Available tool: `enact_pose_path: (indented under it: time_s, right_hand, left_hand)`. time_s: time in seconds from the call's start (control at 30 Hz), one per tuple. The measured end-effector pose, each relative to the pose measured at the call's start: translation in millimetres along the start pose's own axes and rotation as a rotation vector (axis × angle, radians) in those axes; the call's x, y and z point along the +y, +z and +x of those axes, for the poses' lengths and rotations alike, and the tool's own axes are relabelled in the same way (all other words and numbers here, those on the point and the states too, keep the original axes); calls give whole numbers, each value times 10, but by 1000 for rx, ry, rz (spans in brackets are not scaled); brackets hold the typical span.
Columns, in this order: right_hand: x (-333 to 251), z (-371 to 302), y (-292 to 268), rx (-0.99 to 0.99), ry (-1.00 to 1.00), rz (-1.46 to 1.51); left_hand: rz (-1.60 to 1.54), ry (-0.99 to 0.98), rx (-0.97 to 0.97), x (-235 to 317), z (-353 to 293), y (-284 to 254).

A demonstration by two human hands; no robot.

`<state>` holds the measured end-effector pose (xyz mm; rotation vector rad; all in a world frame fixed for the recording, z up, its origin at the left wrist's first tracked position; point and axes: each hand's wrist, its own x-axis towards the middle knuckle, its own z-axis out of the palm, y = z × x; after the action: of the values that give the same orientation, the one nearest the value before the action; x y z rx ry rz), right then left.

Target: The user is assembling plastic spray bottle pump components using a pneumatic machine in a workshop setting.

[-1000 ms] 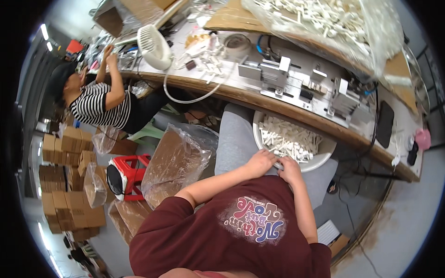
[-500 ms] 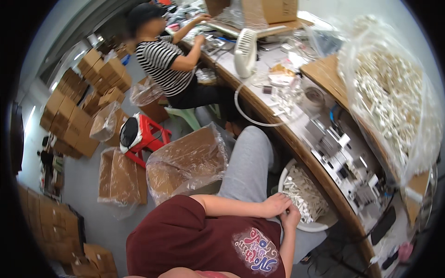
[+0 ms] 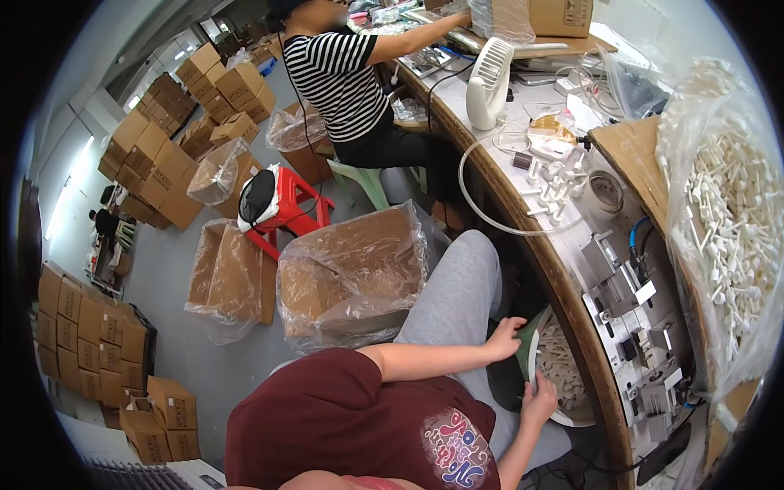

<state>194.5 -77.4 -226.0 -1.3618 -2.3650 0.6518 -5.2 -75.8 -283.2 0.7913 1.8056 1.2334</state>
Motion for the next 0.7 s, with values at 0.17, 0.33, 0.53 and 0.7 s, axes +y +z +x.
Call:
enact_pose_path:
  time_s: [0.17, 0.33, 0.53, 0.7]
  right_hand:
    - [59, -55, 32, 63, -32, -61]
    - [55, -137, 51, 46, -85, 96]
    - [175, -109, -10, 35, -46, 119]
    - [213, -97, -27, 8, -107, 143]
  left_hand:
    - [282, -721, -17, -387, 316, 566]
    - [279, -655, -19, -1093, 732, 809]
    - [254, -716, -103, -944, 769, 1117]
    - [216, -748, -101, -971, 748, 1167]
